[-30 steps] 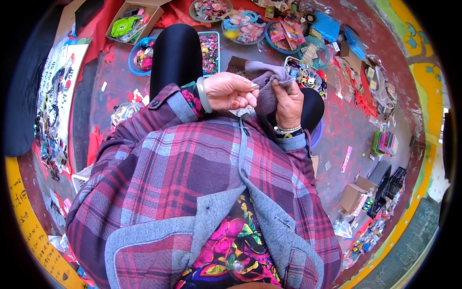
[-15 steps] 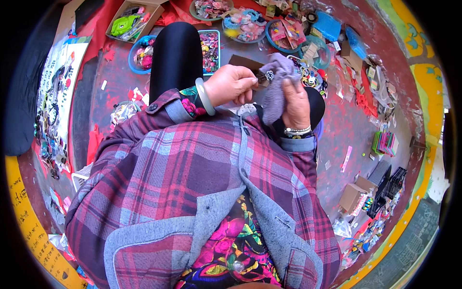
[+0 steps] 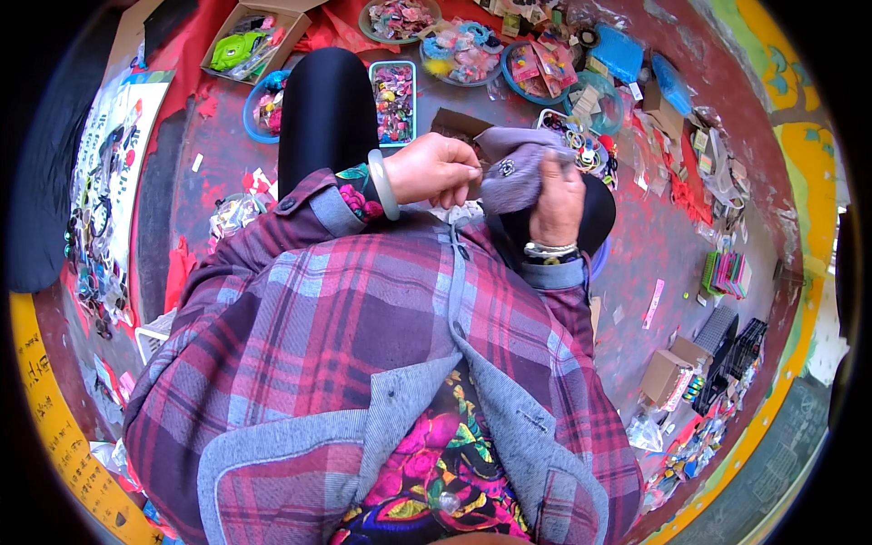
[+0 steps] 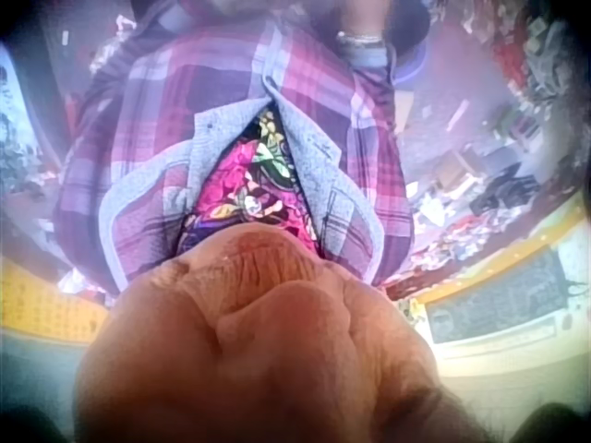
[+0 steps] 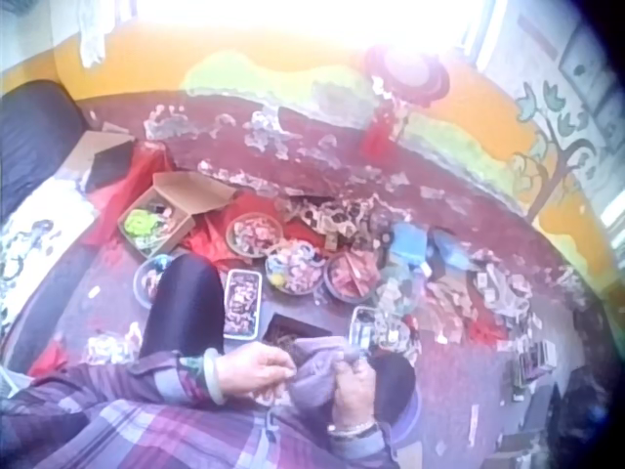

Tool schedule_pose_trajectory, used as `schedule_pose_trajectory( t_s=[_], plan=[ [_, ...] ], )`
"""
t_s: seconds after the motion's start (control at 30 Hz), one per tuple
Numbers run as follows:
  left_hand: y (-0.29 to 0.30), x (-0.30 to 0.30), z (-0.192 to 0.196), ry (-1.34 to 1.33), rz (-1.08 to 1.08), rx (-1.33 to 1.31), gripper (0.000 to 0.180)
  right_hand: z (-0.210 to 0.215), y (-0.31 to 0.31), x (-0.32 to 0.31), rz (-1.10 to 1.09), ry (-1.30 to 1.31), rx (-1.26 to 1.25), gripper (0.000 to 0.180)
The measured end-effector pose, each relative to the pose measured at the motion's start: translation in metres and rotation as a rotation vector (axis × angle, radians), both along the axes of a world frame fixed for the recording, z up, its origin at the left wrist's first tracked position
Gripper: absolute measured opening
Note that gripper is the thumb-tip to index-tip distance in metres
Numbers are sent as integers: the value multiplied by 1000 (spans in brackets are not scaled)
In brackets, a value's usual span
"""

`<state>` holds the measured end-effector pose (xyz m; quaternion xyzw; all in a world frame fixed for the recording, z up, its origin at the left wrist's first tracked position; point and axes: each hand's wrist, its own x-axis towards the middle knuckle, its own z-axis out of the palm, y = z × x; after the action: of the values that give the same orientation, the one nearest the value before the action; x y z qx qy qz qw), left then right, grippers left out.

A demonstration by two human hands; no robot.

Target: The person sits on the floor and wipes small decorative trinkets with a cloth. They pick up items one by one from a plastic tray, wipe them, and place them into a cardboard box. The person handles various small objects, including a yellow duck and a red figurine.

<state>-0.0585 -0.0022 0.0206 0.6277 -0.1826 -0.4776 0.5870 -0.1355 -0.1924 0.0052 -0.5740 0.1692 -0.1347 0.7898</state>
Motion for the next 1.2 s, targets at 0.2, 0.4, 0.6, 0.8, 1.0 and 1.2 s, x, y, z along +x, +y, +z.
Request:
schedule_pose_trajectory(
  t_s=[0.2,0.4,0.6,0.8,1.0,1.2],
  plan=[
    [3,23,-24,-139,15,227,16,15,-54,-3,-169,-207,71,33],
    [-38,63,-75,-507,-159,367,23,3,-84,-1,-214,-186,163,44],
    [-72,82,-165,-768,-246,437,24,-9,-77,19,-246,-103,248,36],
    [-28,165,-279,-821,200,414,25,-8,-65,40,-320,-44,404,38],
    [112,204,-464,-469,916,944,22,-8,-59,64,-216,-56,525,43],
    [61,173,-374,-258,949,1087,25,-14,-51,63,-194,10,453,44]
  ],
)
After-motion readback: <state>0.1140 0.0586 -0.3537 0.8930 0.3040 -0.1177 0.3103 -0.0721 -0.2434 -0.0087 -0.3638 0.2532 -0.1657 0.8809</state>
